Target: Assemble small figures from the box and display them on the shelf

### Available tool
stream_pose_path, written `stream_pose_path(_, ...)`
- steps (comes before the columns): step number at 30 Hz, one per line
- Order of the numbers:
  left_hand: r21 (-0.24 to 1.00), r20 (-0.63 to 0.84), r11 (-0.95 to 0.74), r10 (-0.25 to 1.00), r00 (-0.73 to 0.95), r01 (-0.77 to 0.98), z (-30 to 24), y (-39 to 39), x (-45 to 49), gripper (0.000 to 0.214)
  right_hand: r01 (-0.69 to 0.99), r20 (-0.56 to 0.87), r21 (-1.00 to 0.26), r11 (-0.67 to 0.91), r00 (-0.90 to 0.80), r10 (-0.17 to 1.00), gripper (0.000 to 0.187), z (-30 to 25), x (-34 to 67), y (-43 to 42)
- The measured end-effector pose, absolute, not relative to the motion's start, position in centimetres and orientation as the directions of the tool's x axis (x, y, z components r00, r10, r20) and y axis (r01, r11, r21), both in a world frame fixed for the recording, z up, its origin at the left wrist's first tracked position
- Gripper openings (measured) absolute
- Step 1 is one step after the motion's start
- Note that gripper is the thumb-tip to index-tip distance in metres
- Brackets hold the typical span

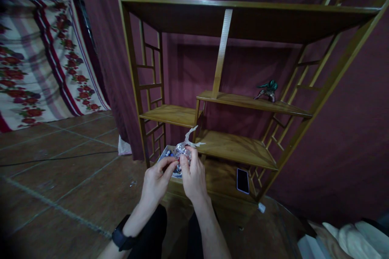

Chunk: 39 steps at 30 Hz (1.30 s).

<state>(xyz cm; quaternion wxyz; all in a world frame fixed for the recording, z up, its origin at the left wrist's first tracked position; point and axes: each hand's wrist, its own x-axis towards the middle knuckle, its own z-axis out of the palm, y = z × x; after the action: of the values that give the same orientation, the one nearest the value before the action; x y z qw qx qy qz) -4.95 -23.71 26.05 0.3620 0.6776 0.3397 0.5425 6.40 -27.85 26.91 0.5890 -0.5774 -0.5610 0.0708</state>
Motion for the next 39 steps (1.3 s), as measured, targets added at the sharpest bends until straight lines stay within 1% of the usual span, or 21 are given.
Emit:
stream_pose_path(3, 0.878, 0.465, -0.477, 0.870, 0.162, 0.040, 26.1, -23.4, -5.0, 0.014, 0.539, 0.586, -0.763, 0.356, 0.346, 0.732, 0.038, 26.6, 6.5, -27.7)
stream_pose_path(6, 0.873, 0.472, -0.484, 0.870, 0.141, 0.063, 25.9, -22.8, -5.0, 0.018, 0.570, 0.608, -0.740, 0.356, 0.340, 0.718, 0.043, 26.2, 6.4, -27.5)
stream_pose_path(11, 0.880, 0.470, -0.475, 0.872, 0.133, 0.000, 25.6, -21.6, -5.1, 0.022, 0.602, 0.639, -0.701, 0.383, 0.292, 0.712, 0.035, 26.1, 6.4, -27.6)
stream_pose_path(15, 0.891, 0.453, -0.451, 0.887, 0.092, -0.043, 25.6, -21.0, -4.9, 0.022, 0.600, 0.661, -0.692, 0.401, 0.304, 0.686, 0.031, 26.1, 6.6, -27.8)
stream_pose_path(17, 0.887, 0.462, -0.461, 0.884, 0.068, -0.034, 25.8, -20.9, -4.9, 0.022, 0.578, 0.651, -0.711, 0.402, 0.323, 0.687, 0.029, 26.1, 6.8, -27.8)
stream_pose_path(22, 0.863, 0.504, -0.504, 0.863, 0.015, 0.042, 26.8, -21.4, -4.7, 0.022, 0.463, 0.599, -0.778, 0.424, 0.346, 0.722, 0.029, 26.0, 7.6, -27.7)
stream_pose_path(27, 0.817, 0.570, -0.572, 0.820, 0.048, 0.078, 28.0, -21.8, -3.9, 0.022, 0.424, 0.607, -0.787, 0.449, 0.398, 0.688, 0.028, 26.4, 8.8, -27.3)
stream_pose_path(32, 0.748, 0.639, -0.651, 0.759, 0.125, 0.128, 29.5, -21.5, -2.0, 0.024, 0.352, 0.642, -0.766, 0.537, 0.457, 0.616, 0.028, 27.3, 10.9, -27.1)
stream_pose_path(35, 0.703, 0.678, -0.696, 0.718, 0.156, 0.146, 30.5, -21.4, -0.5, 0.024, 0.305, 0.639, -0.765, 0.567, 0.472, 0.608, 0.027, 28.2, 12.6, -27.4)
stream_pose_path(37, 0.656, 0.717, -0.737, 0.676, 0.171, 0.163, 31.2, -21.4, 0.7, 0.024, 0.283, 0.634, -0.766, 0.577, 0.483, 0.604, 0.027, 29.0, 13.7, -27.8)
stream_pose_path(39, 0.568, 0.776, -0.796, 0.603, 0.185, 0.209, 31.6, -21.5, 1.8, 0.023, 0.268, 0.632, -0.764, 0.587, 0.495, 0.597, 0.026, 29.6, 14.7, -28.2)
